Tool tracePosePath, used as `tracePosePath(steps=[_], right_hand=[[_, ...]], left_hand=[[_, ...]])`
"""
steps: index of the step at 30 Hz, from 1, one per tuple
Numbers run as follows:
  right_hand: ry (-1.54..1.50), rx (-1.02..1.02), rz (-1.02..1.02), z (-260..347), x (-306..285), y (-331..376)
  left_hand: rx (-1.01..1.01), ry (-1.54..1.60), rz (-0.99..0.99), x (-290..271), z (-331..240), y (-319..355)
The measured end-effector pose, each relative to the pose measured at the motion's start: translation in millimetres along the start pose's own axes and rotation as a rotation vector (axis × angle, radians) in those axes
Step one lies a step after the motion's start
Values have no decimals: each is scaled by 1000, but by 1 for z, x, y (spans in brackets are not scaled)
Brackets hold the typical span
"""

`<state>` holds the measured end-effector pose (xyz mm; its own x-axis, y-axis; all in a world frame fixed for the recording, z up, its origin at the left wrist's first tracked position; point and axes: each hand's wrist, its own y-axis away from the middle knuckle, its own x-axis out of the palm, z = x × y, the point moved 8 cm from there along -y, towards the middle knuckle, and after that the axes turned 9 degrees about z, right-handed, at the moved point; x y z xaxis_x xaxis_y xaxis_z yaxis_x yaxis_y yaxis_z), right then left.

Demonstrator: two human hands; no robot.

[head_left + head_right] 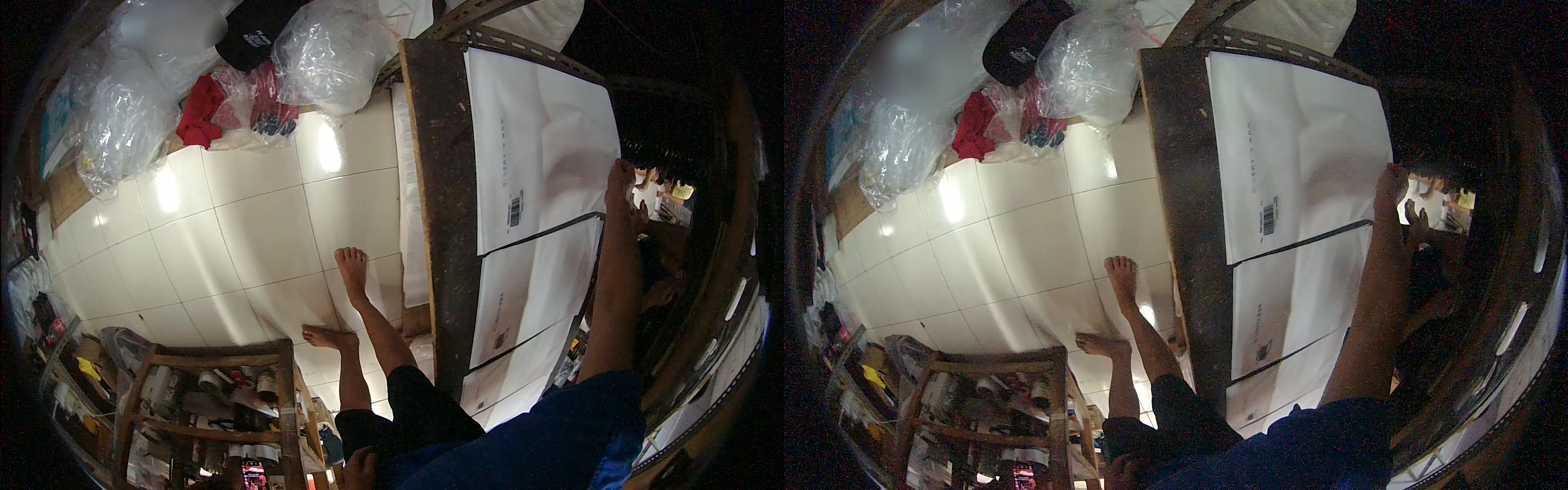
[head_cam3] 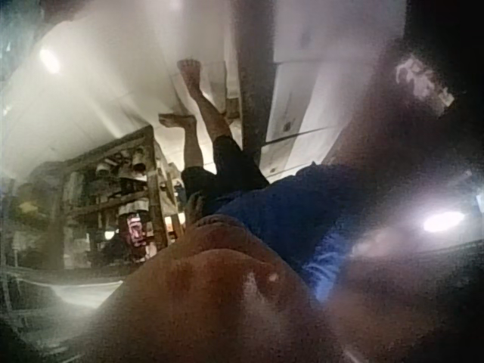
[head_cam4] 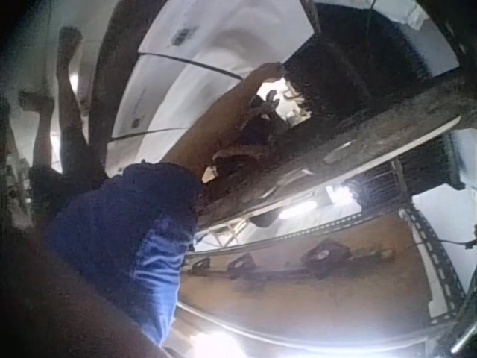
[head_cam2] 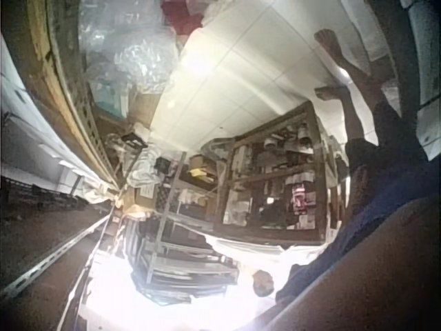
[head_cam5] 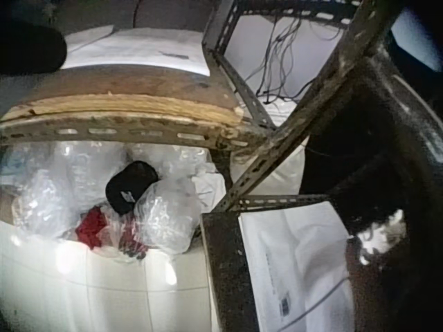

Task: The person repeatedly picks up white sheets from a table and places them onto a metal shelving unit. The person moves back and forth between the table and the shelf, handling the sheets one at a time.

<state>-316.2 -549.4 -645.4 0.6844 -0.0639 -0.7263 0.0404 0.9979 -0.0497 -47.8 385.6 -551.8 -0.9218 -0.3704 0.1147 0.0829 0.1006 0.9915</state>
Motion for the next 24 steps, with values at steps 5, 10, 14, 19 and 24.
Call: tracePosePath(steps=[5,10,14,19,24], right_hand=[[219,-59,1,-22,-6,-19],[640,-176,47,23,31,2],[950,-230,-220,53,-5,20],[564,-546,-327,152,55,136],[40,-668,38,326,134,331]], left_hand=[[-19,24,29,3,3,-1],[9,126,-36,13,1,4],[46,62,40,-3,-17,7],[167,46,-2,-1,-10,25],[391,90,-41,-8,-36,55]])
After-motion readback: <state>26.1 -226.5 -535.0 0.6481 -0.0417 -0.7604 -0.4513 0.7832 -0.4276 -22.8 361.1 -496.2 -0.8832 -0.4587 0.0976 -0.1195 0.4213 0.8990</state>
